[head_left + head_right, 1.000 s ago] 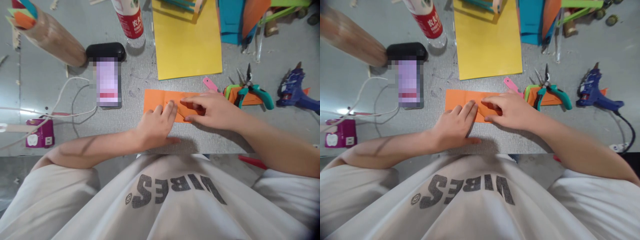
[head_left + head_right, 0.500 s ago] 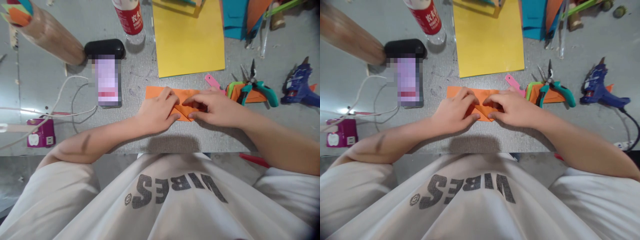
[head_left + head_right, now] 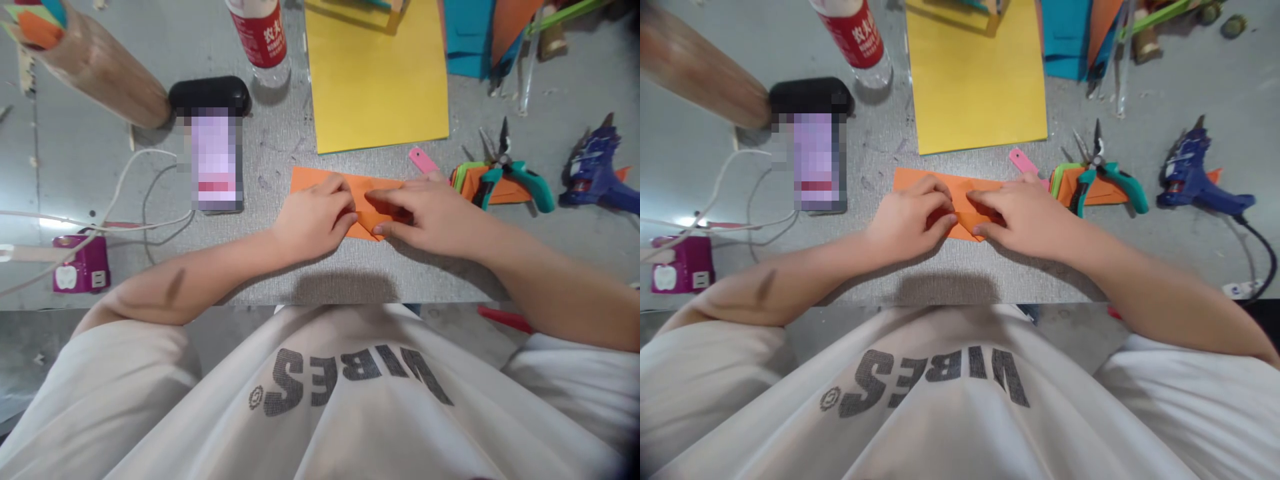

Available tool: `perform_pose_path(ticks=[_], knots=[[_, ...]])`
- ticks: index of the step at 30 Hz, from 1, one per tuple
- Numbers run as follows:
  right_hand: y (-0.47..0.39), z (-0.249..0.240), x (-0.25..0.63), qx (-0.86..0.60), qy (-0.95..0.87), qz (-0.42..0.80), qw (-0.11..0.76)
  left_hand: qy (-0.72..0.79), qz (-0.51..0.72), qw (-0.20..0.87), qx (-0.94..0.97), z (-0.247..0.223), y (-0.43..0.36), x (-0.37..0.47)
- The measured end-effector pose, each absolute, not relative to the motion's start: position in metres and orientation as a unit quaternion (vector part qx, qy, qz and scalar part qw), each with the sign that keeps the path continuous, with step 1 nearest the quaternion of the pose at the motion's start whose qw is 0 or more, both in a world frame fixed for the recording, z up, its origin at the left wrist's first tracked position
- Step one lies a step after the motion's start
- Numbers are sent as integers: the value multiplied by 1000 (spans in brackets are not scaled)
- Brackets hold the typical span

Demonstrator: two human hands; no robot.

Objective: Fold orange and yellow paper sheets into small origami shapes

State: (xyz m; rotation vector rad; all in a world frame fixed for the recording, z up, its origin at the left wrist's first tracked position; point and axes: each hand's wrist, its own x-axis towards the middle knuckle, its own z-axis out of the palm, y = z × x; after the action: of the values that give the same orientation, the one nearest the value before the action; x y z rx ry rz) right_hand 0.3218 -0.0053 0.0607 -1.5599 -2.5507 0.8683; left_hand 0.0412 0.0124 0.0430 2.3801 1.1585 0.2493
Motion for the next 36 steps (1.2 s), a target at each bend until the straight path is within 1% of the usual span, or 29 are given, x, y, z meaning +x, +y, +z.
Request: perform_pose_path(ticks=[7, 13, 16, 21, 25, 36], knots=[[-8, 65, 312, -503, -828, 245, -37, 420, 142, 228, 867, 31, 12, 40], [-8, 64, 304, -522, -822, 222, -51, 425, 169, 227, 860, 25, 14, 39], [-8, 63, 303, -534, -815, 223, -42, 430, 168, 230, 857, 25, 15, 39], [-9, 57, 305, -549, -797, 249, 17, 444, 157, 236, 850, 26, 17, 39], [-8, 53, 308, -549, -791, 264, 52, 457, 153, 216, 849, 26, 18, 40], [-11, 59, 307, -532, -817, 221, 12, 473, 146, 205, 844, 25, 24, 38]])
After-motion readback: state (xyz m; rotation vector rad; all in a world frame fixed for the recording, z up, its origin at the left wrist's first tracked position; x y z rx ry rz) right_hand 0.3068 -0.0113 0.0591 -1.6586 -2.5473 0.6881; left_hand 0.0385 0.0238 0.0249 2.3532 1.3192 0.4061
